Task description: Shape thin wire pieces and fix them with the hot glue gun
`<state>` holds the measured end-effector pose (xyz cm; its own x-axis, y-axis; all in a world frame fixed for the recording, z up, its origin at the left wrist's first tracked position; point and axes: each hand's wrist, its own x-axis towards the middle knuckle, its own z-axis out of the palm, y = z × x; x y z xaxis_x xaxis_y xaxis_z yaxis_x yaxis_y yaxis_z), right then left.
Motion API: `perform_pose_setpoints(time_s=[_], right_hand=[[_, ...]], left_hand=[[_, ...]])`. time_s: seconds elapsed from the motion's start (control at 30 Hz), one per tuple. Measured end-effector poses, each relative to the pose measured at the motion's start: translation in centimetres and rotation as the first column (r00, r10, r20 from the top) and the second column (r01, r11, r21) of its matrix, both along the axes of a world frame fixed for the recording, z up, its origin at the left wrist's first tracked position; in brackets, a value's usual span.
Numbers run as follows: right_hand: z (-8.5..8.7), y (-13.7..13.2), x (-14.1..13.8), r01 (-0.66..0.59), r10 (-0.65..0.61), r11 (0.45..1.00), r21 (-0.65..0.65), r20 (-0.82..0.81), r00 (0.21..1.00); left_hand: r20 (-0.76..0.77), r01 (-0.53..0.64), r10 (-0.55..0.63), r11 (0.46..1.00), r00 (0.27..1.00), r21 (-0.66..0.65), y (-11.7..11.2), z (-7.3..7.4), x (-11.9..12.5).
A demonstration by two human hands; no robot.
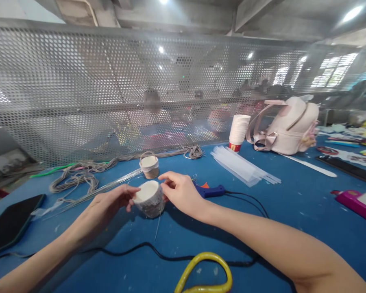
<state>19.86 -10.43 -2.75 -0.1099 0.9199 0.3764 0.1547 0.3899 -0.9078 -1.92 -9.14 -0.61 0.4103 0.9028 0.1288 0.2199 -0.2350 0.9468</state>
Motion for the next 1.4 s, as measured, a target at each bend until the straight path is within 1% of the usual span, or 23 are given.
perform_pose_setpoints(time_s=[0.07,0.23,0.47,0.57,0.73,0.87,1.17,1.4], right_hand=[[0.01,0.01,-0.03,0.002,-0.002,1.000,-0.003,-0.001,1.000],[0.07,0.06,-0.10,0.015,-0.015,1.000,0.002,0.004,1.000],[0.26,0.03,-0.23,0.021,-0.021,1.000,0.013,0.015,1.000],[0.27,-0.03,-0.17,0.032,-0.034,0.999,0.032,0.052,0.998],[0.24,-0.08,-0.15,0.068,-0.084,0.991,0.112,0.145,0.986],[0.41,-0.34,-0.23,0.091,-0.112,0.987,0.131,0.168,0.979],[0.66,-0.32,-0.07,0.091,-0.097,0.995,0.049,0.144,0.985],[0.70,-0.36,-0.03,0.050,-0.043,0.996,-0.078,0.088,0.995]], left_hand=[[0.011,-0.023,0.023,1.000,1.000,-0.010,-0.09,-0.10,0.08],[-0.033,-0.060,0.061,0.998,0.998,0.033,-0.35,0.04,0.53],[-0.069,-0.050,0.054,0.996,0.996,0.071,-0.38,0.17,0.67],[-0.068,-0.037,0.042,0.996,0.997,0.075,-0.37,0.18,0.61],[-0.063,-0.036,0.041,0.996,0.997,0.076,-0.27,0.12,0.57],[-0.075,-0.036,0.042,0.996,0.996,0.077,-0.17,0.11,0.57],[-0.049,-0.061,0.064,0.996,0.997,0.067,-0.53,0.52,0.87],[-0.080,-0.083,0.089,0.994,0.993,0.072,-0.57,0.51,0.94]])
